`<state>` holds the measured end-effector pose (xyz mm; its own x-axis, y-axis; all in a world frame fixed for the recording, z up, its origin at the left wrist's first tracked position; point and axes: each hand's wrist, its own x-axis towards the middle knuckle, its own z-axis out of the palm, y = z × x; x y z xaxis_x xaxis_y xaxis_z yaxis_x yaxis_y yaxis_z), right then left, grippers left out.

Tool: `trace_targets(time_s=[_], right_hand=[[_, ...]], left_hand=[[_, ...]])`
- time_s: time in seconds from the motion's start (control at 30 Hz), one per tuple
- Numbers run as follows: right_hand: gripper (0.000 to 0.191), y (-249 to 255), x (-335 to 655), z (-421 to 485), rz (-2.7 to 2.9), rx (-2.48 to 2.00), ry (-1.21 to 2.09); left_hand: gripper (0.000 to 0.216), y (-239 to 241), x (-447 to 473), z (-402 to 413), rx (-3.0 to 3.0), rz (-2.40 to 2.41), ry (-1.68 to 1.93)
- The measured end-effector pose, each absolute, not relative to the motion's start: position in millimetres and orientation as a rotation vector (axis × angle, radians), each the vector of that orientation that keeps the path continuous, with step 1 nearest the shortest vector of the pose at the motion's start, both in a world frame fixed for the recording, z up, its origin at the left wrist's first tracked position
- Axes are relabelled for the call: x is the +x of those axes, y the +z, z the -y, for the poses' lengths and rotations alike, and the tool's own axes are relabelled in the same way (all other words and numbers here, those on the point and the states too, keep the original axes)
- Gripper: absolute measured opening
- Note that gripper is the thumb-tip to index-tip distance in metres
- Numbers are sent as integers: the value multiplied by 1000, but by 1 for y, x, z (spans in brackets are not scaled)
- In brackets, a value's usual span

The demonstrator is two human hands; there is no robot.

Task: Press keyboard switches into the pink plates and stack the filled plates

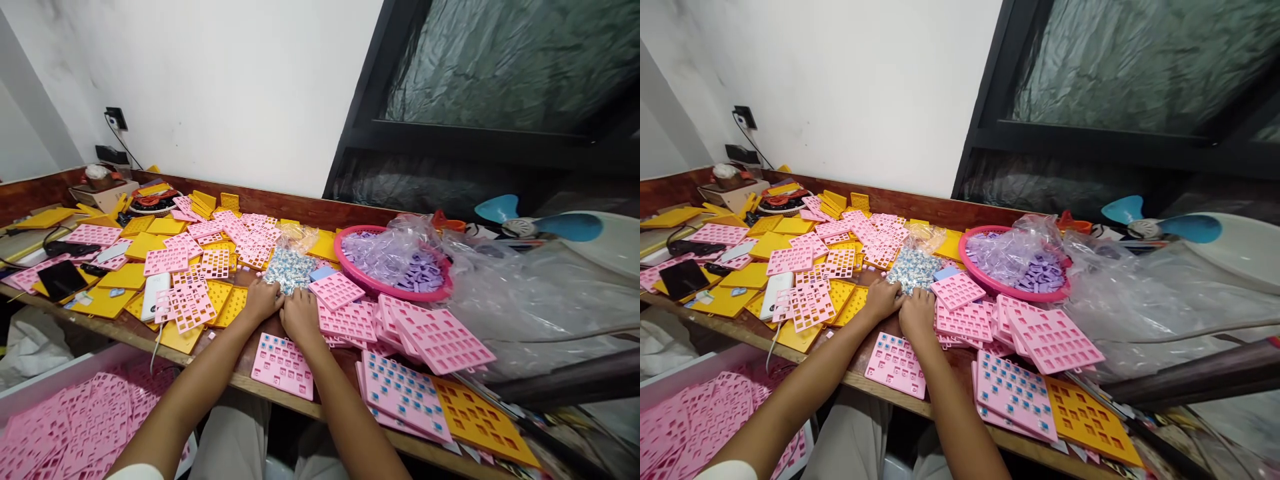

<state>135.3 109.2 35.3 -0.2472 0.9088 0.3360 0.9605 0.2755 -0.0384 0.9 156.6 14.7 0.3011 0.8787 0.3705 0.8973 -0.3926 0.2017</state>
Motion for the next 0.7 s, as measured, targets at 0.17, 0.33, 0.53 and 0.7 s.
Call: trace_targets(time_s=[0.17, 0.33, 0.53, 0.7], right_hand=[[23, 29, 127, -103, 2291, -1683, -301], [18, 22, 133, -93, 2340, -1645, -307], [17, 18, 139, -90, 2352, -1573, -244], [20, 14, 139, -91, 2375, -1485, -211]], left_hand=[[20, 12, 5, -159, -2391, 1834, -615], [25, 9, -6, -169, -2312, 2066, -715], [29, 8, -19, -180, -2258, 2232, -875], [26, 8, -26, -187, -2088, 2417, -1033]])
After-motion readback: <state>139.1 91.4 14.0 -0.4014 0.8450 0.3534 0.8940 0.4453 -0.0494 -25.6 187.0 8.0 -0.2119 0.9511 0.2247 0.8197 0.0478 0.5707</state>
